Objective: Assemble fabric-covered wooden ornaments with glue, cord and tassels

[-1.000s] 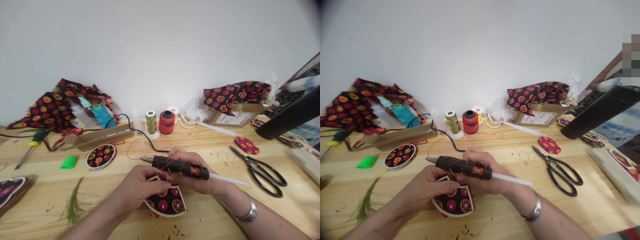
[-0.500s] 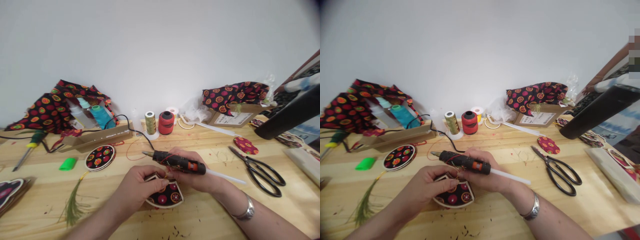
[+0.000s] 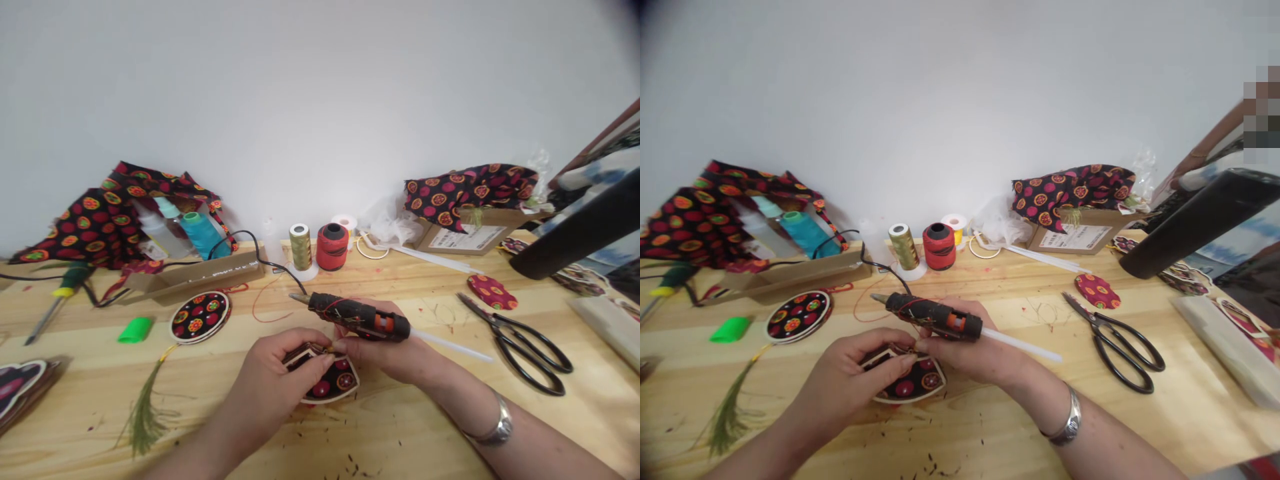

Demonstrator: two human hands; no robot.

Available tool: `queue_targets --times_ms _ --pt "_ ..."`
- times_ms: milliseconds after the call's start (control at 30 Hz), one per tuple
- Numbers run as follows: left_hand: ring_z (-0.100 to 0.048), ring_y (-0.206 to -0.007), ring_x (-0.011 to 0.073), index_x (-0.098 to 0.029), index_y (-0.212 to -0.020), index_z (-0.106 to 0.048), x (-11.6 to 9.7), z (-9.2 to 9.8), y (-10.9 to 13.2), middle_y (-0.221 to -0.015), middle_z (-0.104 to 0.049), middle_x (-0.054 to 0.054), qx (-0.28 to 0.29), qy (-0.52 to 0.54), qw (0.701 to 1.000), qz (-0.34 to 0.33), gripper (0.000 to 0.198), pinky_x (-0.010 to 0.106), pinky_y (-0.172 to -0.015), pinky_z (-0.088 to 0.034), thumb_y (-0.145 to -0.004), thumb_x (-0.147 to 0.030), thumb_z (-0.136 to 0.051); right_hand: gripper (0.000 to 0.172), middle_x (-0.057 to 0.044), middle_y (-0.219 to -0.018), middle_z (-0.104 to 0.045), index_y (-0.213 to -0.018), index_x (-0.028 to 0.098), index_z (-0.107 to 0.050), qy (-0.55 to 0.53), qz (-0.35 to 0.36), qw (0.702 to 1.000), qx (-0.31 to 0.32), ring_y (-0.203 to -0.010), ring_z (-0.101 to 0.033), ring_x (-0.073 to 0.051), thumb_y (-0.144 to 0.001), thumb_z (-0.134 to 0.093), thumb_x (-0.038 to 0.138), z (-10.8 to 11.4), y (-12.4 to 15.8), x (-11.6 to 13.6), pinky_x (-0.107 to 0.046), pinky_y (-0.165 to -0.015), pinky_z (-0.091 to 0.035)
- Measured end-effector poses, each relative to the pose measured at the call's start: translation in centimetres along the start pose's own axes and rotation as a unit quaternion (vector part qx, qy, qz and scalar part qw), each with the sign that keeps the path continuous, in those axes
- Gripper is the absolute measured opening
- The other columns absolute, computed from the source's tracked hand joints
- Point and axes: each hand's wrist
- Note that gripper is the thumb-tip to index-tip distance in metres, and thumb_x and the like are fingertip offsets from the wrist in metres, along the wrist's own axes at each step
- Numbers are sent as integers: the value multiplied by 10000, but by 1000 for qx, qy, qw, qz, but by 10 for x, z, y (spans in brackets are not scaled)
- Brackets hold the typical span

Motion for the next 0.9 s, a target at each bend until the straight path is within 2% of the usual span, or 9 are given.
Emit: queue_targets --times_ms 133,333,533,700,900 --pt "-679 -698 177 -218 -783 -751 0 1 1 -780 -751 15 -5 -20 1000 -16 170 245 -654 -533 -705 -362 -710 127 10 -731 -603 -715 180 -622 8 4 1000 0 -669 -555 -126 -720 -731 244 -1 2 -2 -251 -615 -461" --pt "-667 -682 168 -224 -742 -757 -5 0 1 -722 -740 -1 -12 -42 999 -30 140 225 -643 -519 -685 -338 -698 83 -10 -775 -624 -742 189 -643 42 50 998 -18 -745 -583 -162 -723 -724 201 -1 5 -8 -295 -685 -476" --pt "-634 -602 149 -221 -729 -758 -8 0 4 -650 -715 -10 -27 -37 999 -15 153 212 -573 -495 -674 -352 -703 61 -31 -825 -636 -785 194 -660 57 63 996 -22 -773 -584 -180 -745 -706 197 -5 7 -7 -329 -710 -473" --pt "-666 -702 166 -223 -726 -764 -8 0 3 -722 -744 0 -22 -33 999 -16 130 217 -665 -512 -673 -324 -704 83 -40 -826 -645 -823 188 -678 74 88 993 -33 -787 -590 -192 -747 -702 170 -7 8 -7 -341 -721 -469" --pt "-600 -567 127 -205 -667 -747 -6 5 0 -620 -682 -15 -43 50 997 45 163 202 -548 -484 -596 -347 -781 96 -49 -845 -652 -798 180 -679 84 89 991 -60 -818 -605 -199 -756 -739 242 3 6 -4 -337 -738 -474"
Point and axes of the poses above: each hand's wrist, its own y-axis away from the middle knuckle, its own z-axis out of the back of the hand, x = y × z
